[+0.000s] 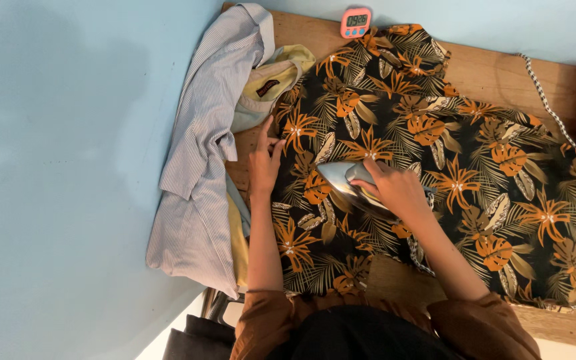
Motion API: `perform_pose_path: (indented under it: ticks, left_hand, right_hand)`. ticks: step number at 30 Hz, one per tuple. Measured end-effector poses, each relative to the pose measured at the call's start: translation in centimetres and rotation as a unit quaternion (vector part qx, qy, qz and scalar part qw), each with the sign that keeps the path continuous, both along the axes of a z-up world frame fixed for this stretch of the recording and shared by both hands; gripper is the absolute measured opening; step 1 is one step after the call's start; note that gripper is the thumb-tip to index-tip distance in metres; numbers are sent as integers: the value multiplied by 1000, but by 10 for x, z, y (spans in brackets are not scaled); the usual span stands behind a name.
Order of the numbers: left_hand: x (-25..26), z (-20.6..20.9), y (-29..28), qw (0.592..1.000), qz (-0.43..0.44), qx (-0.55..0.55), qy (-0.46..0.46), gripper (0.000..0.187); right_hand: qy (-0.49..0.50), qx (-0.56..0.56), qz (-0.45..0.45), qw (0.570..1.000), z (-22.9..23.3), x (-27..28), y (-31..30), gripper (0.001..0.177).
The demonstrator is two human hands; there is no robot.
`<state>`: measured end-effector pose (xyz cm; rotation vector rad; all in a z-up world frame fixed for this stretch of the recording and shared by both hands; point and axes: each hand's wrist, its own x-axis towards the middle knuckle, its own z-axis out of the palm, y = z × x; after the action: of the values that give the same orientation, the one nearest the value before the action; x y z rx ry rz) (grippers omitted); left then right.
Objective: The person irons a floral-patterned dress laid out on a wooden table. They use an electric iron to smooth the fabric, repeatedly moving the garment and adjusting its position to reach different sections.
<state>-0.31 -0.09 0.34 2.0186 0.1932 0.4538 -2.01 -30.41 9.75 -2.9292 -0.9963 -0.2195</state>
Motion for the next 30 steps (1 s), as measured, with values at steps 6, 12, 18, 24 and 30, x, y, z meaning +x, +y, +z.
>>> perform_pose_path:
  ticks: [6, 12, 18, 24, 30]
  left_hand:
    - [1, 2, 1, 1000, -5, 2, -9, 66]
    - [0, 2, -1, 1000, 0, -1, -9, 62]
    - [1, 1, 1, 1000, -12, -13, -17, 64]
    - [-1, 9, -1, 999, -8, 9, -30, 64]
    - [-17, 44, -28, 918, 139, 367, -62, 62]
  right_hand:
    - [-14, 74, 102, 992, -6, -31, -15, 47]
    - [57, -30, -90, 994, -1, -42, -44, 55]
    - [35, 15, 34, 999, -1, -76, -77, 49]
    - [29, -1, -190, 981, 3, -75, -104, 49]
    - [36, 7, -189, 981, 4, -74, -117, 51]
